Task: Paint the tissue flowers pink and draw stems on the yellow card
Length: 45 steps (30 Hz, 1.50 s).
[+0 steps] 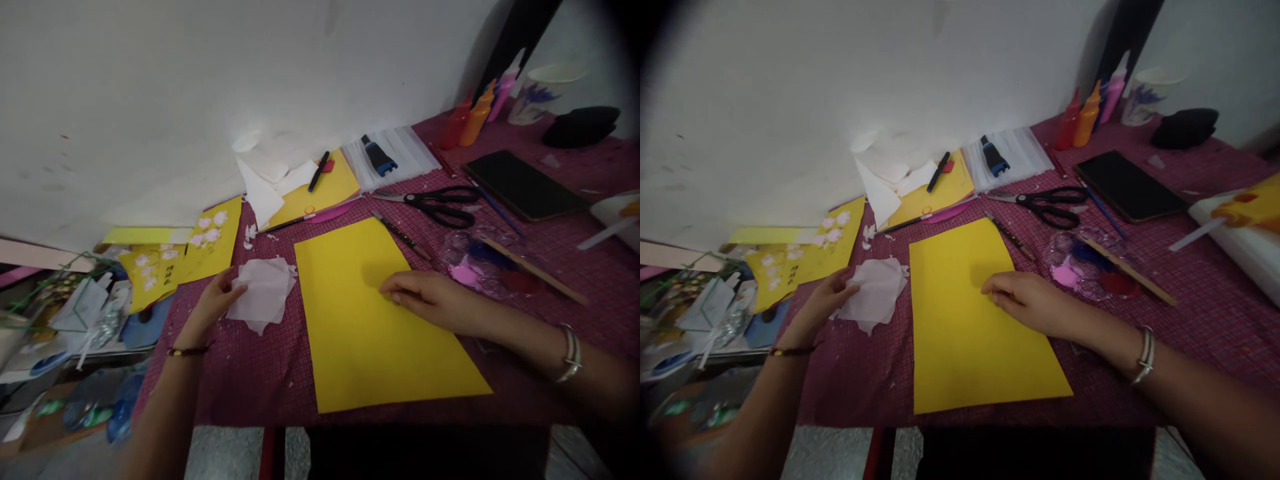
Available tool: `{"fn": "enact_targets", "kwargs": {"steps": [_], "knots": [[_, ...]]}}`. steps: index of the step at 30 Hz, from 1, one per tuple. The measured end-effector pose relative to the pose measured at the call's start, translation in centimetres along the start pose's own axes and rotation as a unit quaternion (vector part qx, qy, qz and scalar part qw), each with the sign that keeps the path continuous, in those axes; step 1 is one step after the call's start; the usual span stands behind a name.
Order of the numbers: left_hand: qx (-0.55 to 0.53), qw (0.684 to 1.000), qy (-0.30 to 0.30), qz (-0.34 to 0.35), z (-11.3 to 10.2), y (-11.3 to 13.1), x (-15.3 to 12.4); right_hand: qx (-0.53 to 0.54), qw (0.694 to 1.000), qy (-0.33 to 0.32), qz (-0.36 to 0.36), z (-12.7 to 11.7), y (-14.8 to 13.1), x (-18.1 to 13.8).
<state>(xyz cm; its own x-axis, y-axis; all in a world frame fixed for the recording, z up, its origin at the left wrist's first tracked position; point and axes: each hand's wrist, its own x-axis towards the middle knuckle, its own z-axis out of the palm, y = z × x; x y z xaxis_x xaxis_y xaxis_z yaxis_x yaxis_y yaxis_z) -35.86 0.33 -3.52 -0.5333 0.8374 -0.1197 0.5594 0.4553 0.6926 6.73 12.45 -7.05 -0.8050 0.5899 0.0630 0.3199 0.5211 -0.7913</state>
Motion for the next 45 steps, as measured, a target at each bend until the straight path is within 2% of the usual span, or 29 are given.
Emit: {"fn": "enact_targets", "kwargs": {"steps": [4,6,9,12,15,17,20,23,26,29,33,37,42,45], "knots": [[-0.072,0.997,0.036,0.018,1.2,1.4,-0.1,0.002,1.0,-0.001,0.003,-0.1,-0.2,0.0],[-0.094,0.993,0.066,0.038,0.8,3.1,-0.2,0.005,1.0,-0.002,0.001,-0.1,-0.3,0.0],[-0.111,0.984,0.114,0.081,-0.9,6.2,-0.5,0.006,1.0,0.0,-0.001,-0.2,-0.3,0.0],[-0.037,0.971,0.17,0.163,-2.5,8.7,-0.3,0.002,1.0,-0.006,-0.004,-0.2,-0.2,-0.1],[0.105,0.951,0.178,0.231,-2.9,10.0,0.6,-0.006,1.0,-0.01,-0.012,0.0,0.0,-0.1],[0.145,0.945,0.176,0.236,-2.8,10.3,1.2,-0.008,1.0,-0.006,-0.015,0.1,0.2,-0.2],[0.162,0.931,0.228,0.234,-2.8,10.5,1.3,-0.007,1.0,-0.002,-0.021,0.1,0.4,-0.2],[0.035,0.95,0.253,0.18,-3.0,10.7,0.4,-0.014,1.0,-0.002,-0.025,0.2,0.4,-0.2],[-0.13,0.958,0.229,0.111,-3.2,10.8,-0.8,-0.025,0.999,-0.01,-0.031,0.2,0.5,-0.2],[-0.19,0.959,0.2,0.071,-3.8,10.5,-1.5,-0.03,0.999,-0.01,-0.036,0.2,0.5,-0.2],[-0.24,0.963,0.123,0.025,-4.9,9.3,-1.3,-0.028,0.999,-0.006,-0.032,0.2,0.5,-0.2],[-0.241,0.97,0.011,-0.023,-4.6,6.8,-1.1,-0.032,0.999,-0.002,-0.036,0.2,0.6,-0.2],[-0.167,0.965,-0.159,-0.122,-2.0,2.9,-2.2,-0.036,0.999,0.0,-0.031,0.2,0.5,-0.2],[-0.122,0.954,-0.227,-0.151,-0.6,1.4,-2.9,-0.034,0.999,-0.004,-0.027,0.1,0.3,-0.2]]}}
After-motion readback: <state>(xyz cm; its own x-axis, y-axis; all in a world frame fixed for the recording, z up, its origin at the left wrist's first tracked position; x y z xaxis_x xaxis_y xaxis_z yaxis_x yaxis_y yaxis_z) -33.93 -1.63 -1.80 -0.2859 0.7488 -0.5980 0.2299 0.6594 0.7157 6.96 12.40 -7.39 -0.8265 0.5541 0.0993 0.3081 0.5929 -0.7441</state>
